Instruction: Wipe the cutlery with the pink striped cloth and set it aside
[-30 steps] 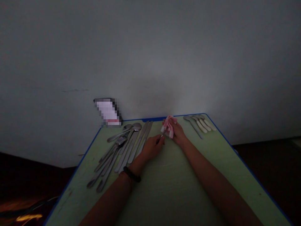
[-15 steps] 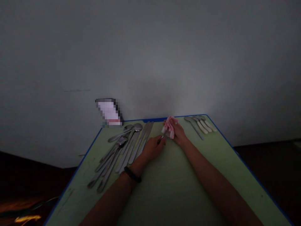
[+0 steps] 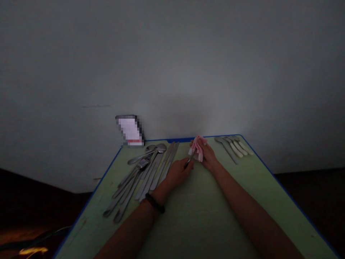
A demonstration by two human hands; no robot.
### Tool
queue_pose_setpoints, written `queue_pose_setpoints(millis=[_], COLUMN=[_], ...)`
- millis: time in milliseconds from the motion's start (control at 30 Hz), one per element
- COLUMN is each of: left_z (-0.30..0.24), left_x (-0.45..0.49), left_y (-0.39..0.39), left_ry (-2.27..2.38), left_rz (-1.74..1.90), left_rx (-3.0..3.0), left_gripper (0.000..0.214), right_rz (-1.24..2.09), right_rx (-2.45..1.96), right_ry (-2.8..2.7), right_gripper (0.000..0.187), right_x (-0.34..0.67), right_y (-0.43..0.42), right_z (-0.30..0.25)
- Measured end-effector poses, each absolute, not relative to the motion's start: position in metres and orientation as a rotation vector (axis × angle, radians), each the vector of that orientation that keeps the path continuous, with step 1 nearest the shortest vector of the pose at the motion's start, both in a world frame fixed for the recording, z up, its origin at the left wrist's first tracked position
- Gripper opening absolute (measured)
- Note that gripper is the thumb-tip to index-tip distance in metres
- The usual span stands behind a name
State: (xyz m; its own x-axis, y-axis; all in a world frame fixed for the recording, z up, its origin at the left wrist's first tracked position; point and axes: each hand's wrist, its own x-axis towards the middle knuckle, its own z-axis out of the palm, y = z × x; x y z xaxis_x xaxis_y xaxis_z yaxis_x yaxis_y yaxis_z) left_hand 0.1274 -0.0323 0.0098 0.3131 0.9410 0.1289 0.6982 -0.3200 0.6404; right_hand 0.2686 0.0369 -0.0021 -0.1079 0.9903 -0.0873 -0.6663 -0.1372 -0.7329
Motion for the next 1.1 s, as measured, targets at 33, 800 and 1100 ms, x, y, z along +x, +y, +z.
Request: queue_pose_setpoints(millis=[33, 800, 1100], left_z=[0.0094, 0.0075, 0.0068], left_x=[0.1276, 0.1268, 0.1271], left_y=[-0.0324, -0.0307, -0.0294], left_ry=[1.452, 1.446, 1.467], left_rz=[0.681, 0.747, 0.725], left_rx=[2.114, 2.100, 2.109], left_gripper=[0.037, 0.040, 0.039], right_rz=[1.605, 1.596, 1.613], right_rx=[-0.695, -0.731, -0.714], right_ry=[-0.631, -0.656, -0.667], right_gripper=[0.026, 0.013, 0.013], right_x=[0.2685, 0.2666, 0.2667], right_y=[0.0369, 0.0369, 0.0402], right_z=[-0.0023, 0.0009, -0.0036])
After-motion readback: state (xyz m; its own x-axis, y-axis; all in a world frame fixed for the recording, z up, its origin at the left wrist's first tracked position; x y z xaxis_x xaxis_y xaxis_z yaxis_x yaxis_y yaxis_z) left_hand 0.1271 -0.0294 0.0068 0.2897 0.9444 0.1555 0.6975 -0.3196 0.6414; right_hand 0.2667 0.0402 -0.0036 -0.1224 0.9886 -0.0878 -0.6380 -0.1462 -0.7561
